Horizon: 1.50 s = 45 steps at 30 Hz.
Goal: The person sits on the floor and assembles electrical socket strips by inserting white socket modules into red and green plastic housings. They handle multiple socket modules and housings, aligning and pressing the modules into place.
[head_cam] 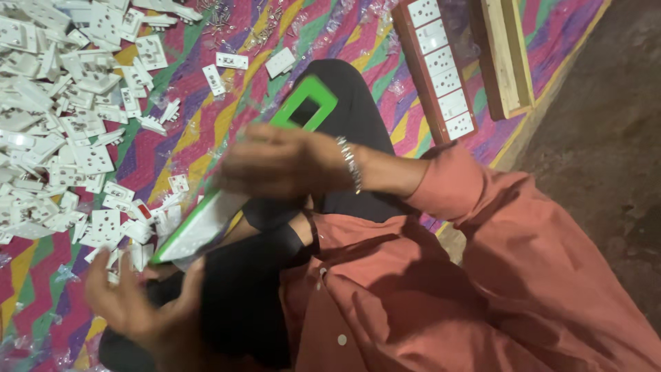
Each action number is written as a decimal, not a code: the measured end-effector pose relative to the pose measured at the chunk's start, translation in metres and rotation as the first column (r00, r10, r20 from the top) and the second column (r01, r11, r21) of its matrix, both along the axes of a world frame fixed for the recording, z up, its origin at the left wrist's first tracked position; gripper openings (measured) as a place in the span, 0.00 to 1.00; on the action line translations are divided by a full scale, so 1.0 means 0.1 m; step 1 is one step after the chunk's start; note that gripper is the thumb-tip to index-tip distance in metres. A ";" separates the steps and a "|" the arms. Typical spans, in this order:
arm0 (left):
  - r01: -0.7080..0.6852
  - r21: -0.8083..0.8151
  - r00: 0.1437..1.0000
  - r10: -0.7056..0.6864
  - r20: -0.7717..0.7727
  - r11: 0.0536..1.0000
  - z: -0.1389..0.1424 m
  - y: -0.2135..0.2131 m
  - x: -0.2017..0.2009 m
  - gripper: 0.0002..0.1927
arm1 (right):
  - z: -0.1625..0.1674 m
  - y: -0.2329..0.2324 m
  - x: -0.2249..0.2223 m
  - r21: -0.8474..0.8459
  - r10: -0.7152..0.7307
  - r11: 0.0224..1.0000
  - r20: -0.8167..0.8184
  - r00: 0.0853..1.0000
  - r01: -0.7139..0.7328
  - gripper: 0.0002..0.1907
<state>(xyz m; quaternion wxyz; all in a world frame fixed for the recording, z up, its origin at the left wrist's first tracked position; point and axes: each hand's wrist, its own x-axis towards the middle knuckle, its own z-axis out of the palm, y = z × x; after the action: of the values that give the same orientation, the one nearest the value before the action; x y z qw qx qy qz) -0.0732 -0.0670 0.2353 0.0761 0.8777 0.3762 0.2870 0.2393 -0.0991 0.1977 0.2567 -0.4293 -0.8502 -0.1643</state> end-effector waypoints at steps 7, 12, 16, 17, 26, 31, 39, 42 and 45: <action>-0.015 -0.419 0.987 -0.053 -0.150 0.908 -0.25 0.02 0.46 0.19 | 0.02 -0.11 0.03 -0.041 0.050 0.998 0.055 0.997 -0.048 0.21; -0.110 -0.764 0.992 0.114 -0.048 0.635 -0.61 -0.02 0.39 0.16 | 0.06 -0.33 0.33 -0.048 -0.118 0.992 -0.054 0.991 0.116 0.24; -0.176 -0.865 0.969 0.239 -0.067 0.471 -0.84 0.01 0.35 0.13 | -0.25 -0.89 1.18 -0.220 -0.274 0.950 -0.258 0.926 0.220 0.22; -0.120 -0.882 0.967 0.255 0.000 0.456 -0.89 0.03 0.33 0.13 | -0.41 -1.03 1.44 -0.234 -0.402 0.912 -0.353 0.845 0.336 0.18; 0.024 -0.897 0.905 0.372 0.207 0.441 -1.17 0.08 0.14 0.12 | -1.35 -2.64 3.78 -0.466 -0.896 0.352 0.084 0.436 0.812 0.12; 0.082 -0.923 0.863 0.436 0.255 0.376 -1.28 0.11 0.08 0.14 | -1.36 -2.85 3.84 -0.769 -0.817 0.194 0.217 0.534 0.609 0.14; 0.045 -0.899 0.890 0.391 0.235 0.436 -1.38 0.11 0.04 0.16 | -1.44 -2.90 3.75 -0.757 -0.838 0.171 0.225 0.496 0.631 0.10; 0.095 -0.908 0.873 0.404 0.274 0.408 -1.39 0.11 0.08 0.15 | -1.50 -3.01 3.71 -0.803 -0.930 0.151 0.083 0.359 0.576 0.08; 0.143 -0.920 0.849 0.432 0.304 0.366 -1.37 0.10 0.10 0.14 | -1.57 -3.07 3.61 -0.780 -0.970 0.107 0.055 0.238 0.616 0.08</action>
<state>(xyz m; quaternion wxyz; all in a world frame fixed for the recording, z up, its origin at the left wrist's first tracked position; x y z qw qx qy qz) -0.0636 -0.0574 0.0981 0.6182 0.5377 0.5157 0.2505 0.6005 -0.4057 0.0407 0.1452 -0.9139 -0.3486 0.1490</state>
